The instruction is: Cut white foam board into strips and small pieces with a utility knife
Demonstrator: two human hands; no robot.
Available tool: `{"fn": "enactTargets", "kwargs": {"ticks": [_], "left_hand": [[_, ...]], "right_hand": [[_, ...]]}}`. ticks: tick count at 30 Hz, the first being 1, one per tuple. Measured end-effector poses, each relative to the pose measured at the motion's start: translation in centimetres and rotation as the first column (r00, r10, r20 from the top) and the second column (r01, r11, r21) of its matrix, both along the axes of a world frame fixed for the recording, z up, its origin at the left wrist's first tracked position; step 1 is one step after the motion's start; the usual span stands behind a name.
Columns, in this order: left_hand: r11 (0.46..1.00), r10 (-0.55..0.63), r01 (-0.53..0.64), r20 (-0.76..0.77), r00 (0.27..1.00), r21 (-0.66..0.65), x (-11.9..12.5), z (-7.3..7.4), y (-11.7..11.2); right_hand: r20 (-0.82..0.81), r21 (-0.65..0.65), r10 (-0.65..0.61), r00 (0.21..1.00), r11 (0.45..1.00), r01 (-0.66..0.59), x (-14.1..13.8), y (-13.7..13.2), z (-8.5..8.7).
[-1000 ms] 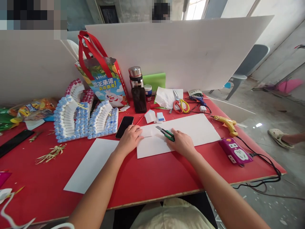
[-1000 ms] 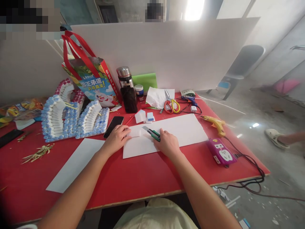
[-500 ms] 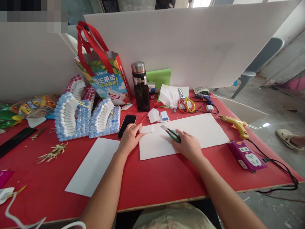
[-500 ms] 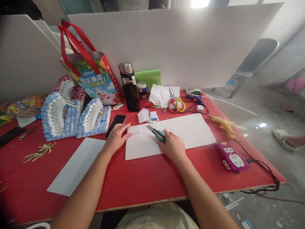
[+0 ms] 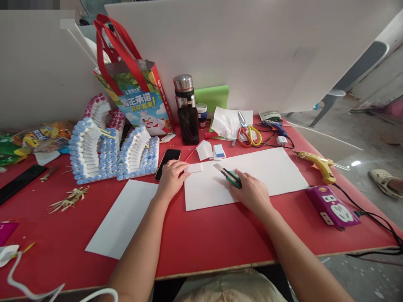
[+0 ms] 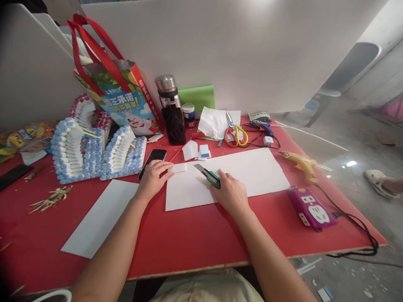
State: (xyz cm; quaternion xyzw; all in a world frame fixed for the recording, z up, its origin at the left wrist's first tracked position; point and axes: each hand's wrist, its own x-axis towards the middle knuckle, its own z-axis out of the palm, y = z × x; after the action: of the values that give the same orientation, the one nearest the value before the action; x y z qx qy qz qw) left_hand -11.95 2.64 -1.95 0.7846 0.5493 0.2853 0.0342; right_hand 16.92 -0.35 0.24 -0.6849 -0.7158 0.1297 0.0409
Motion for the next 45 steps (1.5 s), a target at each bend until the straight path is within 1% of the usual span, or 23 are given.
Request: {"fn": "enactTargets", "kwargs": {"ticks": [5, 12, 18, 23, 28, 33, 35, 37, 39, 40, 42, 45], "left_hand": [[1.000, -0.004, 0.004, -0.005, 1.000, -0.014, -0.2, 0.0, 0.0], [0.997, -0.046, 0.040, -0.091, 0.995, -0.070, -0.4, 0.6, -0.6], [0.996, -0.057, 0.052, -0.080, 0.995, -0.066, -0.6, 0.5, -0.6], [0.996, -0.053, 0.047, -0.083, 0.995, -0.073, -0.4, 0.8, -0.6], [0.995, -0.063, 0.056, -0.086, 0.994, -0.081, -0.4, 1.1, -1.4], [0.990, -0.078, 0.069, -0.071, 0.994, -0.125, -0.3, 1.5, -2.6], [0.988, -0.082, 0.072, -0.068, 0.994, -0.140, -0.2, 1.7, -2.8], [0.986, -0.085, 0.075, -0.068, 0.994, -0.148, -0.2, 1.8, -2.8], [0.986, -0.089, 0.077, -0.074, 0.993, -0.151, -0.2, 1.8, -2.8], [0.986, -0.090, 0.078, -0.076, 0.993, -0.150, -0.2, 1.7, -2.7], [0.987, -0.087, 0.076, -0.071, 0.994, -0.144, -0.3, 1.6, -2.7], [0.986, -0.085, 0.076, -0.056, 0.995, -0.148, -0.6, 1.5, -2.6]], "right_hand": [[0.004, -0.006, 0.002, 1.000, 1.000, -0.002, 0.0, 0.0, 0.0], [0.025, -0.002, 0.003, 1.000, 1.000, -0.003, 0.0, 0.0, -0.1], [0.037, 0.007, 0.002, 0.999, 1.000, -0.002, -0.1, 0.0, -0.1], [0.060, 0.013, 0.016, 0.998, 1.000, -0.017, -0.2, -0.1, -0.1], [0.031, 0.018, 0.019, 0.999, 1.000, -0.020, 0.0, 0.0, 0.0], [-0.038, 0.025, 0.015, 0.999, 1.000, -0.014, 0.7, 0.1, 0.4], [-0.139, -0.008, 0.011, 0.990, 1.000, -0.012, 0.0, 0.4, 0.7], [-0.302, -0.038, 0.002, 0.953, 0.999, -0.014, -1.6, 0.9, 0.9], [-0.452, -0.009, 0.021, 0.892, 1.000, -0.028, -3.9, 1.6, 0.9], [-0.496, 0.037, 0.060, 0.866, 0.998, -0.048, -5.1, 2.1, 0.7], [-0.526, 0.102, 0.125, 0.841, 0.991, -0.084, -7.4, 3.0, 0.3], [-0.484, 0.111, 0.121, 0.866, 0.991, -0.076, -9.3, 4.0, -0.5]]}}
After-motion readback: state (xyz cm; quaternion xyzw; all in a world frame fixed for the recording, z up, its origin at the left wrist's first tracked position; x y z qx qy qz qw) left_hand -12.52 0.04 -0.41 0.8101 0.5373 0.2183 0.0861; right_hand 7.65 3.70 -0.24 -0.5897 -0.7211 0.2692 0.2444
